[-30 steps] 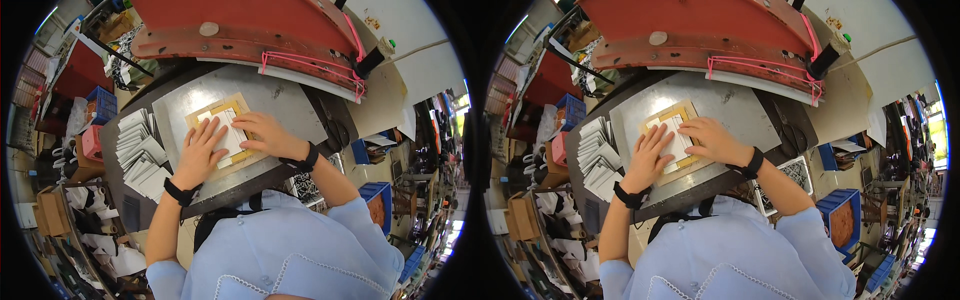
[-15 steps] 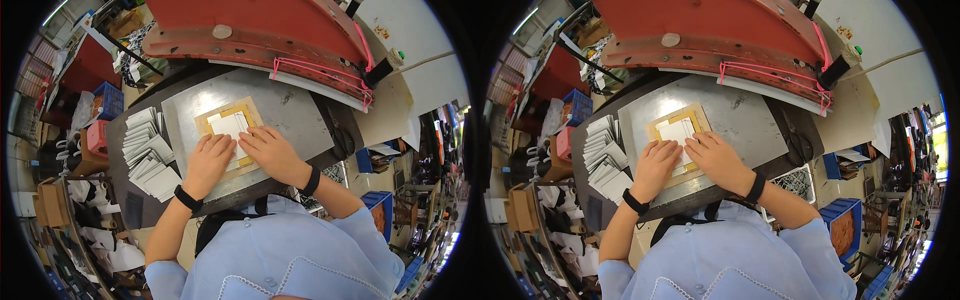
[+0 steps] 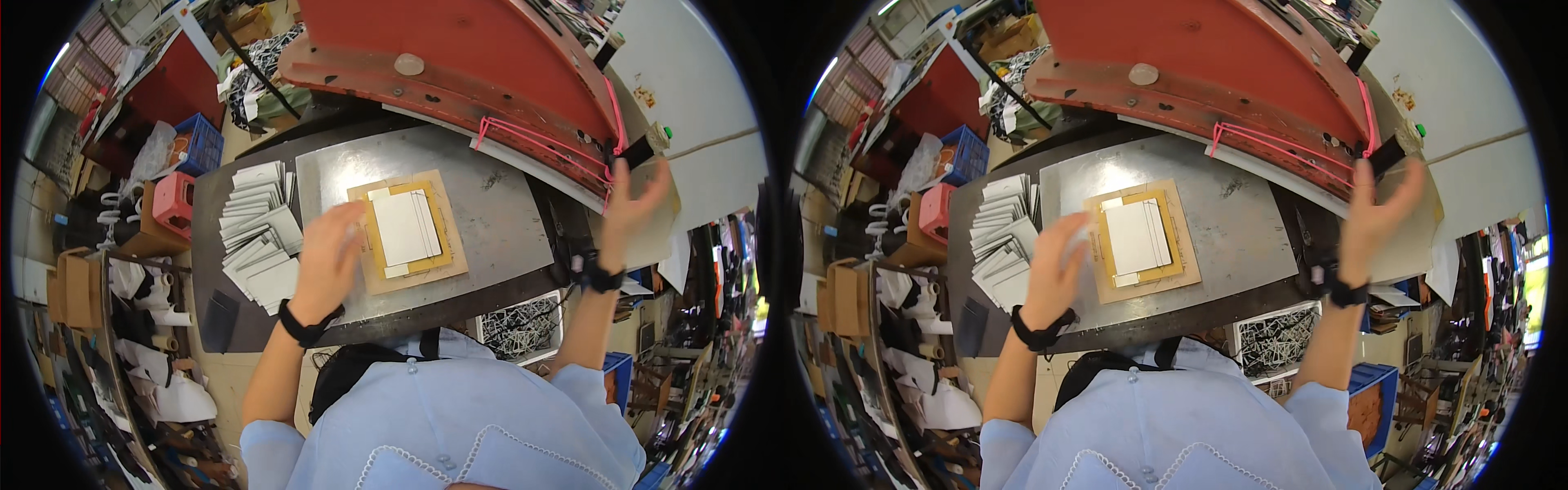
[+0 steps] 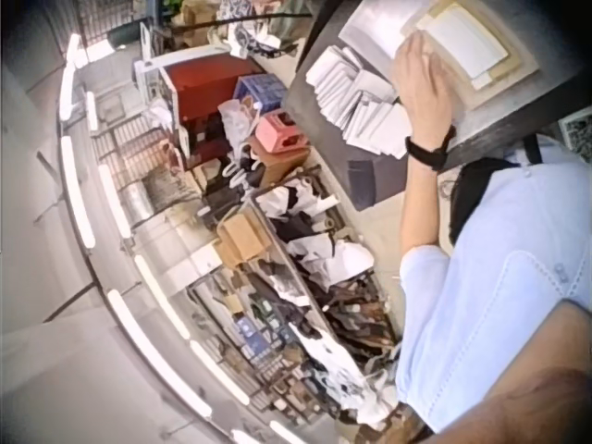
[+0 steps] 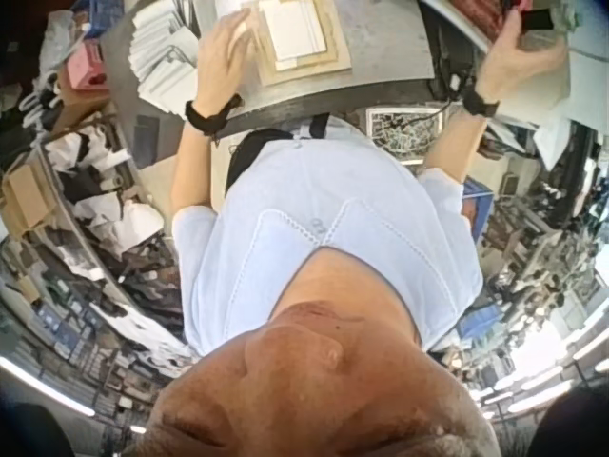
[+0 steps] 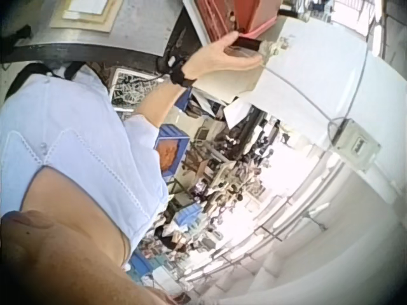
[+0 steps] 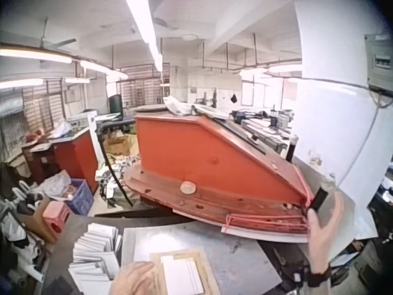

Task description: Assembling leather cardholder components using a jig and a pressing machine.

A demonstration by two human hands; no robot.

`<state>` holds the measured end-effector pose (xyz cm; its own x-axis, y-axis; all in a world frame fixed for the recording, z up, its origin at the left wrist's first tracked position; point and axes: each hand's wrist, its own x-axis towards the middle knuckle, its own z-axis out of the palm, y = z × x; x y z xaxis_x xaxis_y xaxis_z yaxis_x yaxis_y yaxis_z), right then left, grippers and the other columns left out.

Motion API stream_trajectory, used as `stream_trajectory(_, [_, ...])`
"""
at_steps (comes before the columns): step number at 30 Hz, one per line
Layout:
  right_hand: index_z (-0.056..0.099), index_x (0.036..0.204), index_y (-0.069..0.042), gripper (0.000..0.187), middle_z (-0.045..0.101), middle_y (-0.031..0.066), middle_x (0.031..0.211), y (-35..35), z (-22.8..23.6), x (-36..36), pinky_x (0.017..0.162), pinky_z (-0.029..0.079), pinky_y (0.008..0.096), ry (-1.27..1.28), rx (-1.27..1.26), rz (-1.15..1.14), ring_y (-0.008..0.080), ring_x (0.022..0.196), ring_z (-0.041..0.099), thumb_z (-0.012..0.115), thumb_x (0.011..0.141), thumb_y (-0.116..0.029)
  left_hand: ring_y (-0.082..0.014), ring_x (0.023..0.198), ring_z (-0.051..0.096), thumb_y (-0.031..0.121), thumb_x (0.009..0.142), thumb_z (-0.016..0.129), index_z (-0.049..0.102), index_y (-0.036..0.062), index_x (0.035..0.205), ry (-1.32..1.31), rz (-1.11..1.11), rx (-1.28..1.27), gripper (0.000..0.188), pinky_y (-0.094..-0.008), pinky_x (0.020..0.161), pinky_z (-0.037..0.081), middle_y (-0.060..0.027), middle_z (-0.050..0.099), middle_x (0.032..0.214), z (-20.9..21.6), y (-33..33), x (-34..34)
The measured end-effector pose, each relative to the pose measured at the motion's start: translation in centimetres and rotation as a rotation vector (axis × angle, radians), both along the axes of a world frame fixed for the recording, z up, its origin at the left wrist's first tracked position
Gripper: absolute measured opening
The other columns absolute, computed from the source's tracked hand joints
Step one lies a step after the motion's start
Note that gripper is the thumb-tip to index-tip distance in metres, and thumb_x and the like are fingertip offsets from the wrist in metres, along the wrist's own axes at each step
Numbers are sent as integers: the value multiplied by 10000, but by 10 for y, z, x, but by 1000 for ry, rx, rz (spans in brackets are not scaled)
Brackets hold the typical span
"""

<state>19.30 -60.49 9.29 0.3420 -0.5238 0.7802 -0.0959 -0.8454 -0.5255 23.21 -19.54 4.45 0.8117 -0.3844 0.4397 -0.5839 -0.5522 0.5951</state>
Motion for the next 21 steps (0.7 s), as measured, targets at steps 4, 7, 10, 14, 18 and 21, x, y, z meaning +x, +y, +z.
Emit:
stream_trajectory(4, [451, 1346, 28, 619, 584, 128, 1196, -56, 21, 16, 994, 421, 359, -85, 529, 582, 233, 1103, 554, 760, 873, -224, -263, 1034, 610, 68, 946, 578, 628, 6, 1180, 130, 190, -205, 247, -345, 917, 467, -145, 642, 1160, 4, 36, -19])
stream_trajectory(7, [485, 1277, 16, 554, 590, 89, 1115, -81, -3, 26, 932, 449, 312, -71, 598, 462, 178, 1008, 569, 781, 842, -155, -210, 916, 621, 54, 937, 595, 650, 5, 1136, 264, 126, -224, 212, -312, 842, 492, -127, 660, 1084, 12, 49, -42])
stream_trajectory(10, [496, 1243, 13, 514, 583, 95, 1111, -79, -2, 28, 921, 460, 309, -54, 656, 475, 181, 997, 584, 767, 820, -95, -199, 812, 643, 69, 927, 623, 670, 17, 1080, 469, -48, -219, 168, -301, 759, 516, -115, 680, 992, 23, 49, -64])
stream_trajectory(14, [495, 1255, 9, 515, 562, 103, 1149, -77, -5, 14, 937, 458, 321, -76, 518, 487, 197, 1047, 572, 737, 805, -58, -215, 865, 667, 55, 927, 628, 668, 31, 1104, 495, -399, -89, 183, -298, 755, 528, -93, 687, 982, 32, 27, -78])
stream_trajectory(18, [367, 1393, 46, 640, 522, 119, 1266, -7, 8, -23, 1025, 395, 326, 6, 553, 500, 208, 1141, 512, 650, 819, 25, -246, 845, 676, 73, 922, 645, 654, 51, 1136, 424, -620, -111, 216, -308, 724, 540, -86, 687, 987, 38, -5, -81])
stream_trajectory(21, [335, 1424, 38, 644, 510, 127, 1310, 29, 5, -60, 1075, 351, 340, 92, 509, 602, 204, 1203, 493, 630, 852, 45, -230, 823, 677, 75, 909, 670, 642, 60, 1188, 396, -680, -206, 280, -299, 721, 544, -82, 687, 961, 47, -29, -81])
